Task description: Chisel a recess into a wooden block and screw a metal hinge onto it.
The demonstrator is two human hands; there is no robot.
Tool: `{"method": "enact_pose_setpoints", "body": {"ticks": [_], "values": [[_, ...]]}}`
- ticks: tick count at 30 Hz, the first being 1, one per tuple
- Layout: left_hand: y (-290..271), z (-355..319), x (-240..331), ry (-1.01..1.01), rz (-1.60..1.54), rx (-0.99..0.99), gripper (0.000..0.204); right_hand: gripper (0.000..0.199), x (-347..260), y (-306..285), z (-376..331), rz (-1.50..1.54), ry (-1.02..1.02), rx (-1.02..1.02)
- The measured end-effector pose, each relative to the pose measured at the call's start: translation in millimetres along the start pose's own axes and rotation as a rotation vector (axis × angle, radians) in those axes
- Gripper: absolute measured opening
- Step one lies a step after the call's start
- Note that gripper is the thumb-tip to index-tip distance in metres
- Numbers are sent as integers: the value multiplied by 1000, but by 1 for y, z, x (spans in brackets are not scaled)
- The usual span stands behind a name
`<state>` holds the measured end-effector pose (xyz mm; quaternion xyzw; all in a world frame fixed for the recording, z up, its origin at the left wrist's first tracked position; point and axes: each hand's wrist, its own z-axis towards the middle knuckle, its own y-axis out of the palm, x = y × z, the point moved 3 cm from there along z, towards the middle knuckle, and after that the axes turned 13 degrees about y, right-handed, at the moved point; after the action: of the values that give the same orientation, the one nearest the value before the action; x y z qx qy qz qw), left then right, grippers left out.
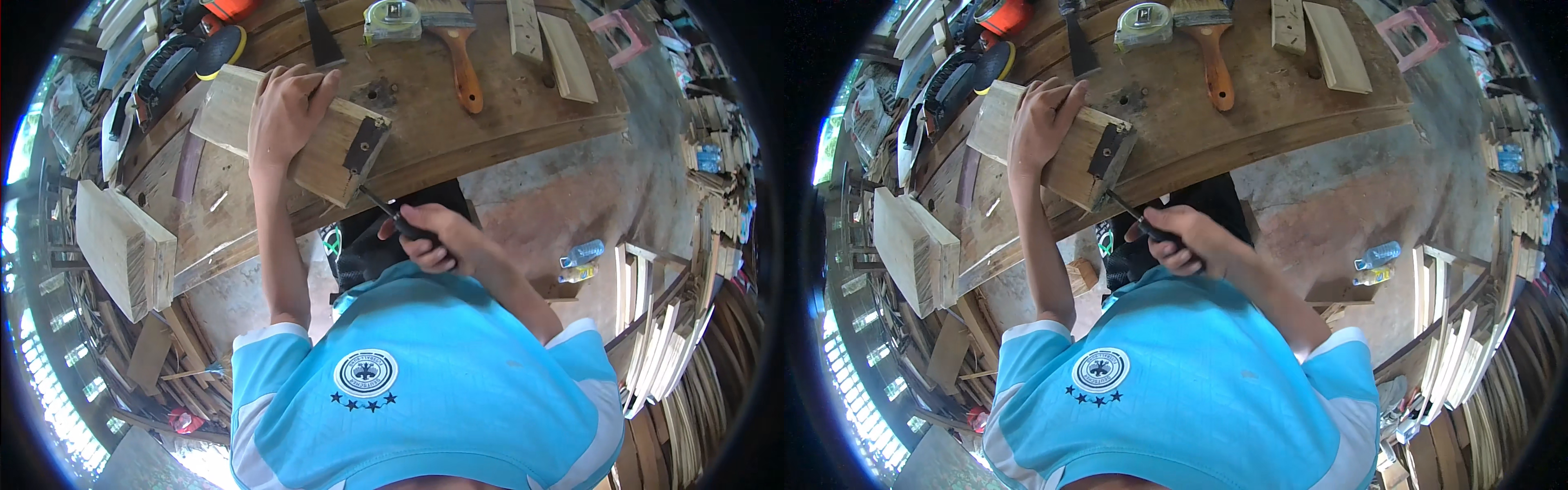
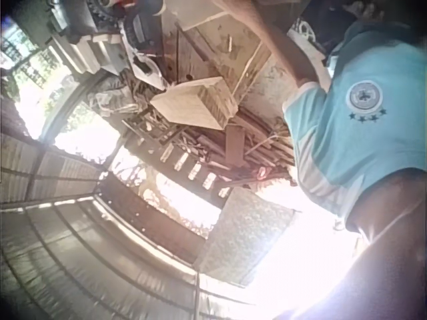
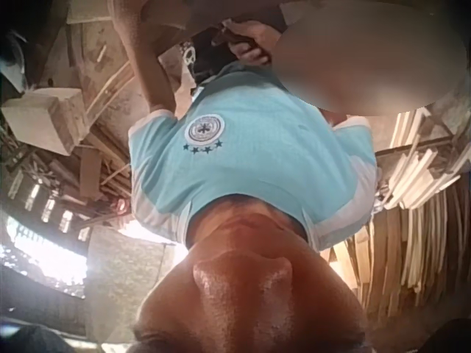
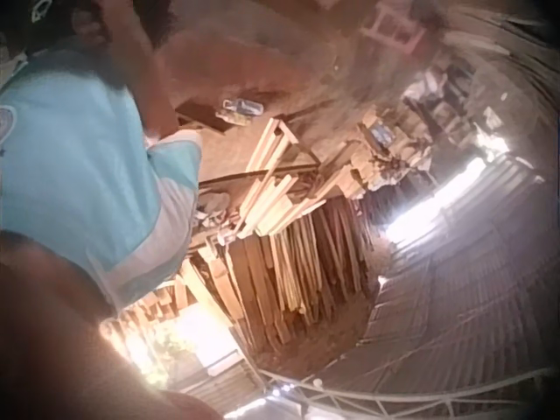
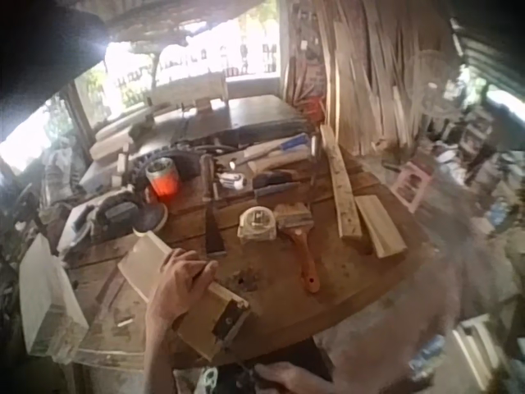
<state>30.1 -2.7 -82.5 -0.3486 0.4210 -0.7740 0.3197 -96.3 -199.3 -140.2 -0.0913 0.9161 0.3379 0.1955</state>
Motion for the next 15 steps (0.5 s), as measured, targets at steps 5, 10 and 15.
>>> {"method": "enact_pose_setpoints", "body": {"ticks": [5,10,15], "values": [[2,-3,-3,-2,-13,20,29,33,-7,6,2,-55,102,-48],[1,0,5,49,37,27,29,33,-11,6,-5,-76,32,-16],[5,-1,0,59,8,35,29,37,-6,-10,4,-137,-17,-113]]}}
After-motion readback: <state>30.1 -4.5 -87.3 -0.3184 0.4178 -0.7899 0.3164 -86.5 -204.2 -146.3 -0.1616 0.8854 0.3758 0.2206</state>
